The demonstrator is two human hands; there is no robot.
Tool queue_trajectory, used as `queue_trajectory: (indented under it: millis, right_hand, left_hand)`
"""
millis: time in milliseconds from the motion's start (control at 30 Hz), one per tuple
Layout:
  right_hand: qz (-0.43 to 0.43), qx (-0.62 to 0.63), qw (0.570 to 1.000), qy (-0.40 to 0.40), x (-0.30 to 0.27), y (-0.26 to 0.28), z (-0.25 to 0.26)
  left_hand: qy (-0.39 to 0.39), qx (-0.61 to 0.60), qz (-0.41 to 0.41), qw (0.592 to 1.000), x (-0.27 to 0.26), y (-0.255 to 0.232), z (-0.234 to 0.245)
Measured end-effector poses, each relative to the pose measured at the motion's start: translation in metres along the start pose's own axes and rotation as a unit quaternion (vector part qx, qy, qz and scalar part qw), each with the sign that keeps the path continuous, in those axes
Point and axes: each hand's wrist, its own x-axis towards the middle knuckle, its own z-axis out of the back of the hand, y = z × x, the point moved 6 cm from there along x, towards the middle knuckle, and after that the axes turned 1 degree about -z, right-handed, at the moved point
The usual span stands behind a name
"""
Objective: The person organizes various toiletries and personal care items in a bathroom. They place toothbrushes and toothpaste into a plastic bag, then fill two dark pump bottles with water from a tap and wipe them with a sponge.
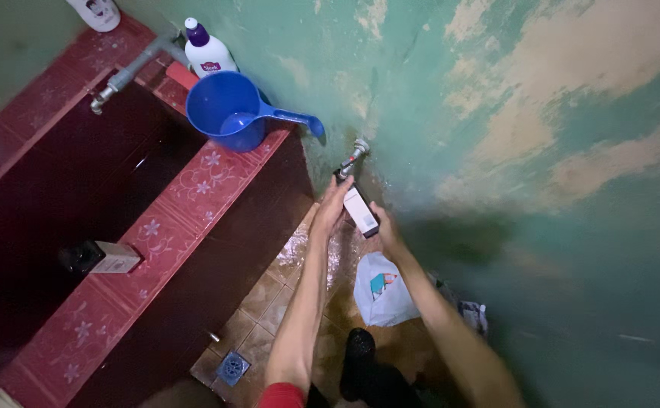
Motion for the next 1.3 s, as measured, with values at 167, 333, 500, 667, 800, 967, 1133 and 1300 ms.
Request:
queue_trajectory:
  millis: [167,333,500,667,800,967,1133,1300]
  right_hand:
    - [0.035,-0.073,0.995,-0.062,0.017,-0.005,0.000]
    - [0.153,-0.091,0.984,-0.023,0.029,0.011,-0.016]
    - [0.175,-0.206,0.952,-0.143,0.020,0.028,-0.018]
    - [0.113,-0.179,0.967,-0.142,0.016,0.018,-0.024]
    - [0.204,-0.227,0.944,-0.124,0.023,0.011,-0.024]
    - [0.123,-0.207,0.958,-0.159,0.042,0.019,-0.019]
    - [0.330,-0.536,0.761,-0.156,0.010,0.058,-0.088]
    - [0.433,-0.482,0.758,-0.076,-0.020,0.068,-0.108]
  left_hand:
    - [-0.064,0.051,-0.079,0.994,-0.003,-0.036,-0.003]
    - [-0.132,0.240,-0.153,0.949,-0.009,-0.044,0.015]
    - [-0.115,0.422,-0.201,0.877,-0.029,-0.031,0.003]
    - [-0.111,0.334,-0.277,0.894,-0.033,-0.035,-0.006]
    - [-0.171,0.229,-0.146,0.947,-0.009,-0.018,0.017]
    - [-0.046,0.222,-0.196,0.954,-0.011,0.002,0.006]
    - [-0.130,0.147,-0.230,0.953,-0.016,-0.024,0.009]
    - [-0.118,-0.035,-0.201,0.972,-0.026,-0.035,0.006]
